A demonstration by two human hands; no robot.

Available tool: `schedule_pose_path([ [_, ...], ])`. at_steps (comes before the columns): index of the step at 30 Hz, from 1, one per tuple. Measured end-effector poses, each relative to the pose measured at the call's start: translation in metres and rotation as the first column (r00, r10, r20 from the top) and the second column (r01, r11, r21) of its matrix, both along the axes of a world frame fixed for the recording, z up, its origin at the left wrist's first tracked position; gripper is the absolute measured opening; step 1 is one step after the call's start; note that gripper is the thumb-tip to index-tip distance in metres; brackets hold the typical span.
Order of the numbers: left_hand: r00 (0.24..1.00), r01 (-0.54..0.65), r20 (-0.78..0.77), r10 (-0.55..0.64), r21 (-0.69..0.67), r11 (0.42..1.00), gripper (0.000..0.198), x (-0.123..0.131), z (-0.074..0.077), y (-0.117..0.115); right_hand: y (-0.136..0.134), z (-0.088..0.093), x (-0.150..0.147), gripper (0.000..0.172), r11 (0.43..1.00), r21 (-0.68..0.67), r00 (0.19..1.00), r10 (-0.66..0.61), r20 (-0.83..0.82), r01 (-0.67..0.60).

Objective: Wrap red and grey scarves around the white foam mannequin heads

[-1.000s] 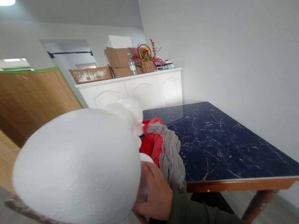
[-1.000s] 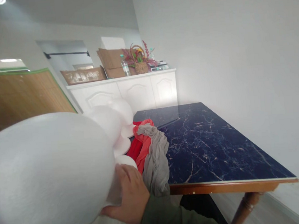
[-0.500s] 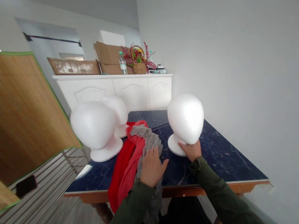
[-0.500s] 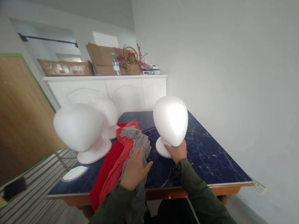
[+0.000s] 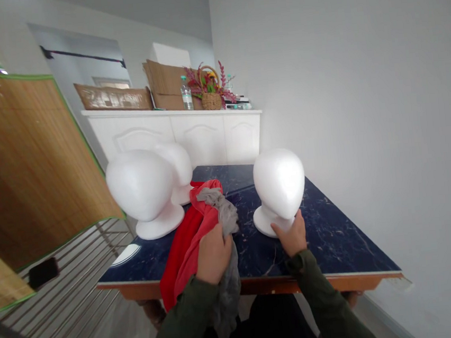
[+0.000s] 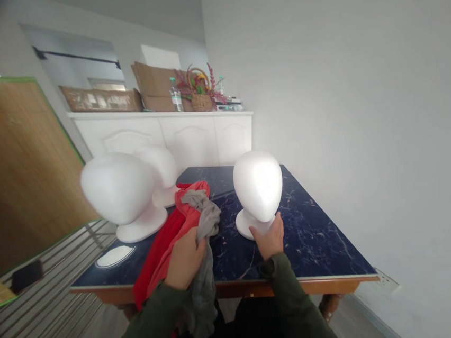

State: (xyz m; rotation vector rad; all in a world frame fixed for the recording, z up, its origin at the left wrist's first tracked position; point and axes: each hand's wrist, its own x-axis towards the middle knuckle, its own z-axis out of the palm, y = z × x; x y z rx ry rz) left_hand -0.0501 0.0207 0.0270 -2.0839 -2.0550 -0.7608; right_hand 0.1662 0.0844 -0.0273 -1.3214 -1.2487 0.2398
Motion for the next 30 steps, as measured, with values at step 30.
schedule_pose_path([
  [30,0.508,0.565,0.773,-0.380,0.034,0.825,0.021,-0.030,-0.010,-0.073,-0.150,0.057,0.077,0.035,0.175,-0.194,0.259,0.544,-0.798,-0.965],
])
